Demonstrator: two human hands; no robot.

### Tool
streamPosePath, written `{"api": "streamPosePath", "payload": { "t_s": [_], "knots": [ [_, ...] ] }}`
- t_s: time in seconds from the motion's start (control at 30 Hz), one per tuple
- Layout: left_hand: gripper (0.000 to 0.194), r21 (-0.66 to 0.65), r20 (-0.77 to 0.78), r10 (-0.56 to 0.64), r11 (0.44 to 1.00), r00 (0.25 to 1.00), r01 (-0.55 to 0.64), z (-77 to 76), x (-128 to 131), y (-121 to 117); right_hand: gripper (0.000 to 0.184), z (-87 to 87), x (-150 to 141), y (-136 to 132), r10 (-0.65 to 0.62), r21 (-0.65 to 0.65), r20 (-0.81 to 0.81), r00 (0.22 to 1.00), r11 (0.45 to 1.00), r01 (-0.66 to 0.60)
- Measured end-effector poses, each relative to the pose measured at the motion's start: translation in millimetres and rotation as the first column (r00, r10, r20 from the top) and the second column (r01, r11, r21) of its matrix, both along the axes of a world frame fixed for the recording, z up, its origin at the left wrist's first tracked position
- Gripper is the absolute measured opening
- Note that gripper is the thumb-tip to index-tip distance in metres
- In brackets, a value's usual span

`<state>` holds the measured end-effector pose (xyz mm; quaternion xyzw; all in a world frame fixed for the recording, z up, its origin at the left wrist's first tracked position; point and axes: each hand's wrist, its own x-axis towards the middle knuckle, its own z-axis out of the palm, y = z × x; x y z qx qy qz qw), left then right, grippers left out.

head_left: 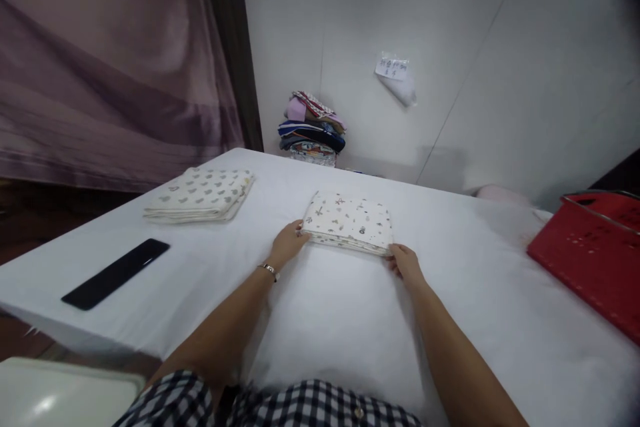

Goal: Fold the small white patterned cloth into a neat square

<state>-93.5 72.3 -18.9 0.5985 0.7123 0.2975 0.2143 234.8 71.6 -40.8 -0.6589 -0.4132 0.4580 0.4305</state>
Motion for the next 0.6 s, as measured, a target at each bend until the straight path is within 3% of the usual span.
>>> {"api": "streamPosePath", "payload": {
  "t_s": [0.2,0.3,0.43,0.6],
  "knots": [
    [0.065,-0.154,-0.032,0.051,0.986,0.998,-0.056,11.7,6,16,0.021,1.4,-2,7,-0.003,-0.077,0.012,1.000,0.997,0.004],
    [0.055,-0.204,-0.030,0.090,0.974,0.995,-0.094,14.0,7,29,0.026,3.2,-3,11,-0.020,-0.122,0.008,1.000,0.992,0.021],
    [0.032,-0.262,0.017,0.059,0.964,0.998,-0.052,9.3,4,45,0.040,11.7,-5,13,-0.030,-0.198,0.003,1.000,0.980,0.030],
    [0.030,-0.278,0.082,0.087,0.959,0.993,-0.061,3.4,1,51,0.046,23.3,-5,11,0.001,-0.264,-0.069,0.998,0.964,-0.020]
  ]
}}
